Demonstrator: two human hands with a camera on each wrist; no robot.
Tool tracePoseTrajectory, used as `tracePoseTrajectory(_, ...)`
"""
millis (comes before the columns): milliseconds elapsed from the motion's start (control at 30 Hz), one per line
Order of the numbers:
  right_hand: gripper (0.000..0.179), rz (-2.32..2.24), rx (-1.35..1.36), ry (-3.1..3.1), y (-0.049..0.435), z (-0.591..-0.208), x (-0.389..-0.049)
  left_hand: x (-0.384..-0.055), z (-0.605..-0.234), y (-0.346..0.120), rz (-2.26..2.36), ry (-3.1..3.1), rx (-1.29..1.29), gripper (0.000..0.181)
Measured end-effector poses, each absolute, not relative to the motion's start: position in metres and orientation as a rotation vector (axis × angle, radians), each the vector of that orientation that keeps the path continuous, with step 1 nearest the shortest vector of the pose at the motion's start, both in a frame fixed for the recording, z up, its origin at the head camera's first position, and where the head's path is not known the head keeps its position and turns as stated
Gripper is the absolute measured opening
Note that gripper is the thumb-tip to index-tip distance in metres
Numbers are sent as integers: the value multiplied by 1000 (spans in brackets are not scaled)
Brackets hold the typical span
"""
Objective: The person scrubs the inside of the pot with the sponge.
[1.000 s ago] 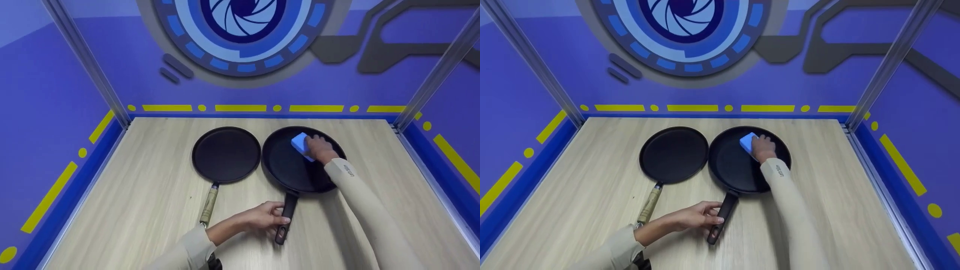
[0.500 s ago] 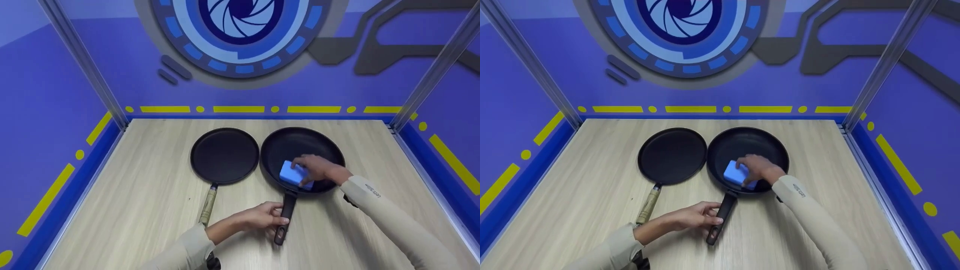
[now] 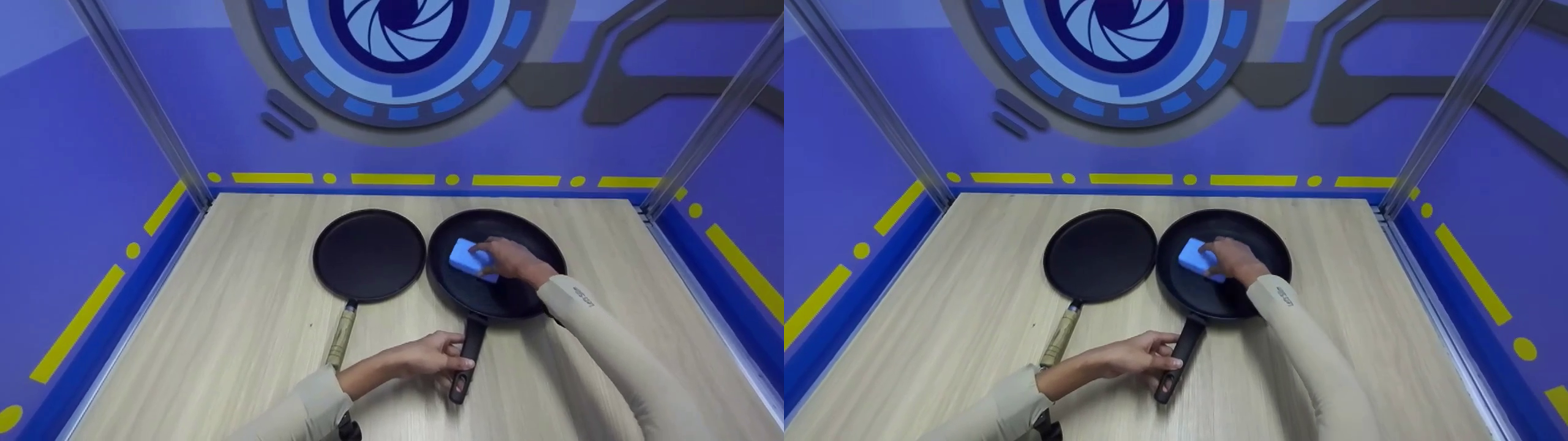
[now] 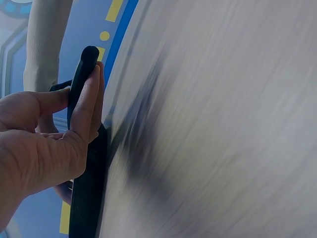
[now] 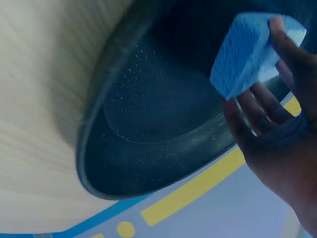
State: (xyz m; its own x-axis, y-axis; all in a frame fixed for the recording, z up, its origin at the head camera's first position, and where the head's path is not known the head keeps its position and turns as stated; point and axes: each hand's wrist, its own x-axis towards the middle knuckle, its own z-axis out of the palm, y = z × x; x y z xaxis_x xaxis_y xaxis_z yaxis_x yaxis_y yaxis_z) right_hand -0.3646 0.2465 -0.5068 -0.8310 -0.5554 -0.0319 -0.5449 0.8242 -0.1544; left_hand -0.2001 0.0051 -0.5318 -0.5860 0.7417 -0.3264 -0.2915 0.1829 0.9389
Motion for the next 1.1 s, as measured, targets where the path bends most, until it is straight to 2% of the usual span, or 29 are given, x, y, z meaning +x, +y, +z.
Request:
tracePoseTrajectory(200,47,-190,-618,3045,262,-514,-377,-196,-532,5,1543,1597,444,30)
tracePoseTrajectory(333,50,-195,-560,3018,272,-512,-379,-197,-532,4,1537,1591,436,31)
tracePoseTrajectory(500,52,-185,-680,2923,275,-501,-374,-200,-531,3,1541,1605,444,30)
tracePoseTrajectory(867,54,-354,-1033,2756,260,-500,-331,-202,-530,1,1532,1645,451,28)
tracePoseTrajectory(1100,52,-308,-1035,2761,259,-500,-329,-200,-530,1,1543,1630,436,30)
